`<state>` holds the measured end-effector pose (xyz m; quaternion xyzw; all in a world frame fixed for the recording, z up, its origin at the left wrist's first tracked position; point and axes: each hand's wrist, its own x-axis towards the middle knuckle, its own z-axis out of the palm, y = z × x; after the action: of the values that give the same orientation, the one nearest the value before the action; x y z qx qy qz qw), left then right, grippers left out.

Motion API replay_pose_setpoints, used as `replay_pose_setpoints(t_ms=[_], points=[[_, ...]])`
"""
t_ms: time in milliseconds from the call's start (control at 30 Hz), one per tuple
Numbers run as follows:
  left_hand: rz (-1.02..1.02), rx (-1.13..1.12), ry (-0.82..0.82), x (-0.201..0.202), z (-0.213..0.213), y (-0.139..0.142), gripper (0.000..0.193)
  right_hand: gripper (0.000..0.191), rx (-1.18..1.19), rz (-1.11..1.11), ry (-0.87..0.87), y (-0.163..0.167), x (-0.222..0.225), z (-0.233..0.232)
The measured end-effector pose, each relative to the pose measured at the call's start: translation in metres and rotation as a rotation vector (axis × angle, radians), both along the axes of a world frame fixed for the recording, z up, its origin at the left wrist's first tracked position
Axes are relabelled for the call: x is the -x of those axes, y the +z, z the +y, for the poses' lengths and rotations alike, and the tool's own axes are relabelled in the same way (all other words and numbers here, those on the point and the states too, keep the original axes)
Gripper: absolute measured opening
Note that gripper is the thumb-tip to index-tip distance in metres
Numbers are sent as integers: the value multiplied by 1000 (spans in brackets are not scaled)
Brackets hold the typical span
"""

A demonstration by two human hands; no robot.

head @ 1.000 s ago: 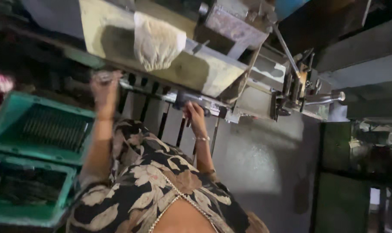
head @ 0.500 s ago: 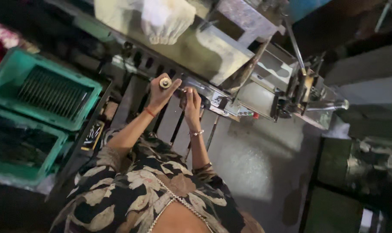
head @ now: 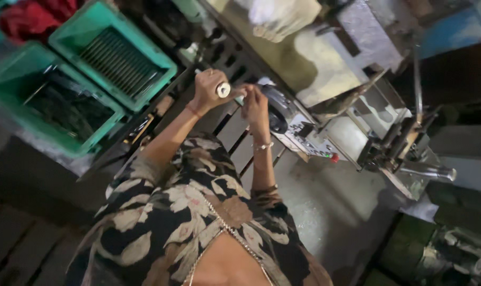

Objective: The person repeatedly picks up small metal rods from a green bin, inserts them into a grinding machine, and operates a lever to process them. After each cycle, the person removes the rod and places it back into the bin. The process is repeated continuously throughout the clip.

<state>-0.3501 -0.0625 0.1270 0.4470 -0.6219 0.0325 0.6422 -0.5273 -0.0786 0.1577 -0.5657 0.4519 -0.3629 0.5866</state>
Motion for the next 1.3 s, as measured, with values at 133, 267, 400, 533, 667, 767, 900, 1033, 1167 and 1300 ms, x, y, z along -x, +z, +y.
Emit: replay_pose_setpoints(t_ms=[133, 267, 400, 533, 667, 767, 900, 1033, 1167, 1300], points=[[752, -217, -140, -18, 4, -7, 48, 34, 66, -164, -59, 2, -65, 10], [855, -250, -1, -59, 9, -14, 43, 30, 58, -207, -70, -8, -124, 14], [1496, -295, -223, -98, 18, -11, 29, 23, 349, -79, -45, -33, -180, 11], [1367, -504, -225, -140, 38, -13, 28, 27, 264, -126, -3, -48, -209, 25], [1107, -841, -327, -175, 54, -45, 27, 21, 340, -265, -129, -43, -241, 29], [1193, -1092, -526, -202, 61, -86, 29, 20, 216, -401, -287, -28, -253, 19], [989, -1349, -197, -221, 52, -126, 36, 17, 258, -397, -379, -16, -224, 23], [394, -1629, -46, -222, 40, -133, 49, 17, 293, -322, -439, -27, -181, 55], [112, -1740, -12, -226, 38, -129, 63, 16, 308, -225, -529, -42, -148, 76], [217, -1634, -197, -240, 43, -141, 57, 17, 264, -111, -629, -56, -126, 92]])
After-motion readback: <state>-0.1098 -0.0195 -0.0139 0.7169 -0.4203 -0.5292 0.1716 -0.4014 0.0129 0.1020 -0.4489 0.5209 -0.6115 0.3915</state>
